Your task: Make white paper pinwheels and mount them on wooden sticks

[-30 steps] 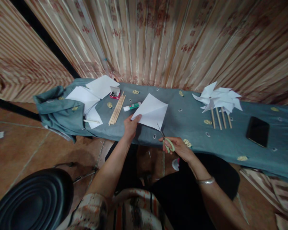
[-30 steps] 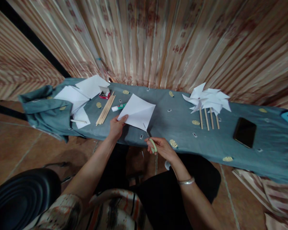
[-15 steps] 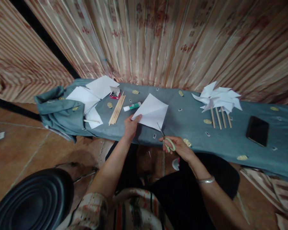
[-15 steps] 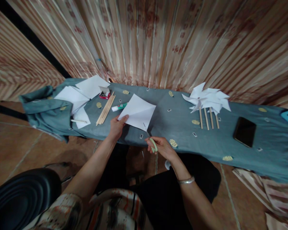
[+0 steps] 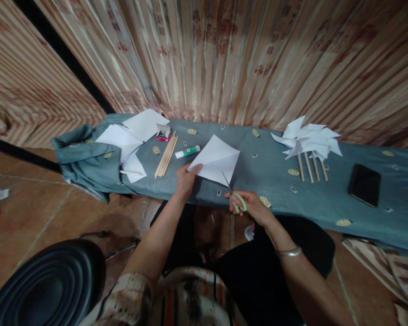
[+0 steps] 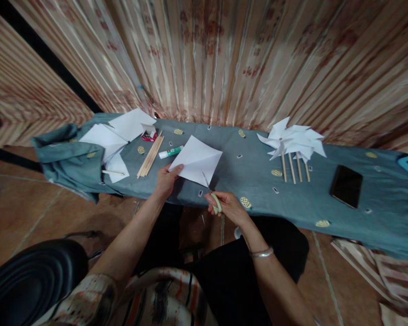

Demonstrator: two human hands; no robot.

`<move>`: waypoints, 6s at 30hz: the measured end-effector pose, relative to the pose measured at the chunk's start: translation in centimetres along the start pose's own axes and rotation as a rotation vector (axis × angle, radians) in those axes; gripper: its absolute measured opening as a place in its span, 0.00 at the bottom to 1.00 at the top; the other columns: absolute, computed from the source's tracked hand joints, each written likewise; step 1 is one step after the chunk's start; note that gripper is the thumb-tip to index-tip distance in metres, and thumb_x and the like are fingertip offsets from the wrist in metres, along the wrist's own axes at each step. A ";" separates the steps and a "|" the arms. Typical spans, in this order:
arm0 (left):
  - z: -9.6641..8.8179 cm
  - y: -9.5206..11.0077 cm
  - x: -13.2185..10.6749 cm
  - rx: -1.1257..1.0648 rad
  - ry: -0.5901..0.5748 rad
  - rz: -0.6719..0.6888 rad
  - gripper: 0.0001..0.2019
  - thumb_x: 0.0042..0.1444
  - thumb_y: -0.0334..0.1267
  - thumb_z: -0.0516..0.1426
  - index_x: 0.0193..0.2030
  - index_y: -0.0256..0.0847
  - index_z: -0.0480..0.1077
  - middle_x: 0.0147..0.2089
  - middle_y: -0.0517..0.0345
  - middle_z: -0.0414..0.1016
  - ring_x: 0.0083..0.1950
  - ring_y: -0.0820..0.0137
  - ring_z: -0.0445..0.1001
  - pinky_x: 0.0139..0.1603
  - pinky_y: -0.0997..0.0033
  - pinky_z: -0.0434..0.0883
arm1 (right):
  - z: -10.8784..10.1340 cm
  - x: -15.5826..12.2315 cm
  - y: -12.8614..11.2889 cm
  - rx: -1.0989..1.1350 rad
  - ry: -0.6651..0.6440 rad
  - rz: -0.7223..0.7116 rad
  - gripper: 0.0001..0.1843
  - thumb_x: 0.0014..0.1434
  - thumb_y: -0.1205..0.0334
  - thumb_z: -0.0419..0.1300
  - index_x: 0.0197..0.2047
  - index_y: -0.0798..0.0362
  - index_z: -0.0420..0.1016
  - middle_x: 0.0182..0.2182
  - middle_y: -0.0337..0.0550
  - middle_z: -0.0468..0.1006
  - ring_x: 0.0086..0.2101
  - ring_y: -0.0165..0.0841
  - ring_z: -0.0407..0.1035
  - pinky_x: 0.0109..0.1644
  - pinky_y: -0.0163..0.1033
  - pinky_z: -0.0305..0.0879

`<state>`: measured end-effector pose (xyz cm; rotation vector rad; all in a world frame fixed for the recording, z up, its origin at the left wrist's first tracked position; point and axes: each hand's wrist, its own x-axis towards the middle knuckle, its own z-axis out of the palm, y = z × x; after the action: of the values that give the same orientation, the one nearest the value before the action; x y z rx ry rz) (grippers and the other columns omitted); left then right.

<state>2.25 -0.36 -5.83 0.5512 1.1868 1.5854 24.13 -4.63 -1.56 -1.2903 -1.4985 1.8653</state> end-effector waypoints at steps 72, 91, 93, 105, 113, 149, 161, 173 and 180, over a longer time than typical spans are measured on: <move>-0.3 0.4 -0.5 0.085 -0.086 -0.049 0.17 0.32 0.44 0.71 0.26 0.34 0.76 0.22 0.61 0.71 0.24 0.76 0.64 0.28 0.74 0.62 | 0.3 0.9 0.2 0.018 0.048 -0.025 0.24 0.47 0.39 0.65 0.30 0.55 0.75 0.21 0.39 0.74 0.21 0.26 0.65 0.21 0.31 0.56; -0.1 0.5 -0.5 0.088 -0.088 -0.058 0.19 0.30 0.45 0.71 0.25 0.34 0.76 0.22 0.61 0.71 0.24 0.75 0.65 0.27 0.73 0.62 | 0.3 1.1 0.3 0.015 0.074 -0.001 0.25 0.46 0.39 0.66 0.32 0.54 0.75 0.21 0.39 0.74 0.21 0.26 0.65 0.20 0.30 0.56; -0.1 0.6 -0.5 0.095 -0.092 -0.059 0.18 0.30 0.45 0.71 0.25 0.34 0.76 0.22 0.61 0.71 0.24 0.75 0.64 0.27 0.73 0.62 | 0.3 1.1 0.4 0.017 0.070 -0.014 0.24 0.47 0.39 0.65 0.32 0.54 0.75 0.21 0.39 0.74 0.21 0.26 0.65 0.21 0.30 0.56; -0.1 0.2 -0.4 0.090 -0.055 -0.039 0.17 0.31 0.44 0.70 0.26 0.34 0.76 0.23 0.60 0.72 0.25 0.75 0.65 0.28 0.73 0.63 | 0.3 1.1 0.2 0.008 0.039 -0.028 0.24 0.48 0.39 0.65 0.32 0.55 0.75 0.23 0.41 0.76 0.22 0.27 0.67 0.23 0.31 0.59; 0.2 0.5 -0.4 0.030 -0.033 -0.046 0.18 0.29 0.44 0.71 0.25 0.34 0.76 0.23 0.60 0.73 0.25 0.75 0.66 0.29 0.73 0.64 | 0.4 1.2 0.3 0.025 0.037 0.002 0.26 0.47 0.39 0.65 0.36 0.56 0.75 0.23 0.41 0.76 0.22 0.28 0.69 0.21 0.30 0.58; -0.1 0.4 -0.5 0.123 -0.093 -0.056 0.17 0.32 0.44 0.70 0.25 0.34 0.76 0.21 0.62 0.70 0.23 0.77 0.64 0.27 0.75 0.63 | 0.5 1.5 0.1 0.027 0.083 0.012 0.24 0.45 0.41 0.67 0.30 0.55 0.74 0.21 0.38 0.74 0.20 0.26 0.66 0.20 0.30 0.57; -0.2 0.3 -0.4 0.126 -0.078 -0.064 0.18 0.31 0.44 0.70 0.26 0.34 0.76 0.22 0.61 0.72 0.25 0.75 0.66 0.31 0.72 0.66 | 0.6 1.4 0.0 0.018 0.102 0.018 0.23 0.44 0.41 0.67 0.29 0.55 0.74 0.20 0.37 0.73 0.20 0.26 0.65 0.19 0.30 0.55; -0.1 0.3 -0.5 0.111 -0.081 -0.057 0.18 0.30 0.45 0.71 0.26 0.34 0.76 0.23 0.60 0.73 0.25 0.75 0.66 0.29 0.73 0.66 | 0.6 1.4 -0.2 0.012 0.116 0.017 0.22 0.42 0.43 0.68 0.26 0.54 0.72 0.19 0.37 0.73 0.20 0.26 0.65 0.19 0.30 0.55; 0.0 0.5 -0.6 0.093 -0.086 -0.068 0.18 0.30 0.44 0.71 0.26 0.34 0.76 0.23 0.61 0.73 0.25 0.76 0.66 0.30 0.73 0.66 | 0.6 1.4 -0.2 -0.005 0.120 0.021 0.23 0.41 0.42 0.69 0.25 0.54 0.70 0.18 0.36 0.73 0.19 0.25 0.65 0.19 0.30 0.54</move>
<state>2.21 -0.89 -5.23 0.6263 1.2062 1.4409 22.92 -3.79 -1.93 -1.3998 -1.4335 1.7643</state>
